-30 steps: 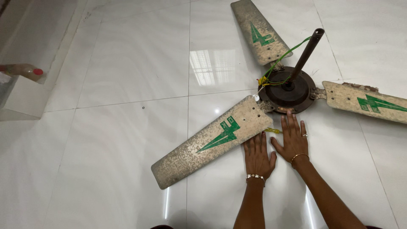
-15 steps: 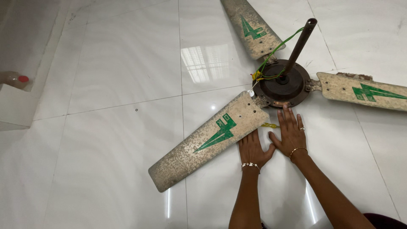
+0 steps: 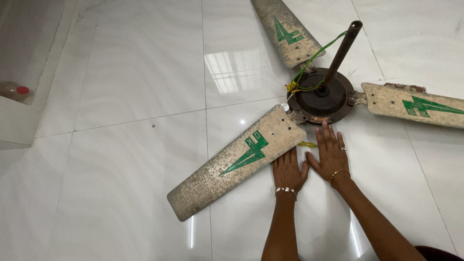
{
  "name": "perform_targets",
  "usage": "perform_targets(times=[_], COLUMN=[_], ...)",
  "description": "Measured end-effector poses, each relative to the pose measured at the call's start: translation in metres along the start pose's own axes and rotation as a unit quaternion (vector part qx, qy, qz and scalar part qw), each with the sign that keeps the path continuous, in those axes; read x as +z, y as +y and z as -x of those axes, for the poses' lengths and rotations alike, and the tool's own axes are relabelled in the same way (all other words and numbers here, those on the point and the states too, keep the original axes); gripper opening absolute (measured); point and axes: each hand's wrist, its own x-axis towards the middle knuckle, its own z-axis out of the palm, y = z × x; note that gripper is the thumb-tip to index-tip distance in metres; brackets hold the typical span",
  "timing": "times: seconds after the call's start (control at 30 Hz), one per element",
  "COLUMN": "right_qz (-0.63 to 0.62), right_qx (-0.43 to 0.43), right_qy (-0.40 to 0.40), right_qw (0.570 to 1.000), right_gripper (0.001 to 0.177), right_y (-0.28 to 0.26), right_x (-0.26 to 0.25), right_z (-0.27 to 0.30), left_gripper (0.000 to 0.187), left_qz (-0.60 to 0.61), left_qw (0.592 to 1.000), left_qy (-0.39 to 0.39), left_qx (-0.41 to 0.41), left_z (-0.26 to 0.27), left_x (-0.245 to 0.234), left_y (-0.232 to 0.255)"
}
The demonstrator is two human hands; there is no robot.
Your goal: The person uses a screwdriver to remove screws from the ceiling fan blades and detaches them from the motor housing. After removing the blades, the person wipes the motor housing with a cloth.
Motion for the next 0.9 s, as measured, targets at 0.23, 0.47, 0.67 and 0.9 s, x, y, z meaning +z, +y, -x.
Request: perform_targets(times=[0.23, 0.47, 0.67, 0.9], right_qz=[-0.028, -0.041, -0.047, -0.045], right_qx=[-0.008, -0.014, -0.022, -0.010], right_qy=[0.023, 0.029, 0.065, 0.162], right_qw=[0.999, 0.999, 0.997, 0.986], right_gripper=[0.090, 0.091, 0.091, 0.046], right_y=[0.001, -0.001, -0.008, -0.003], right_x=[-0.004, -0.006, -0.018, -0.044], right_z=[0.000, -0.001, -0.003, -0.040], left_gripper=[0.072, 0.074, 0.076, 0.076], left_qz=[0.018, 0.017, 0.024, 0.023], left_qw=[0.999, 0.998, 0.997, 0.998], left_qy=[-0.038, -0.053, -0.063, -0.057], left_qx=[-0.022, -0.033, -0.038, -0.033], left_z=[-0.003, -0.004, -0.003, -0.003], left_x=[-0.007, -0.007, -0.004, 0.000], left_y=[0.004, 0.003, 0.001, 0.000])
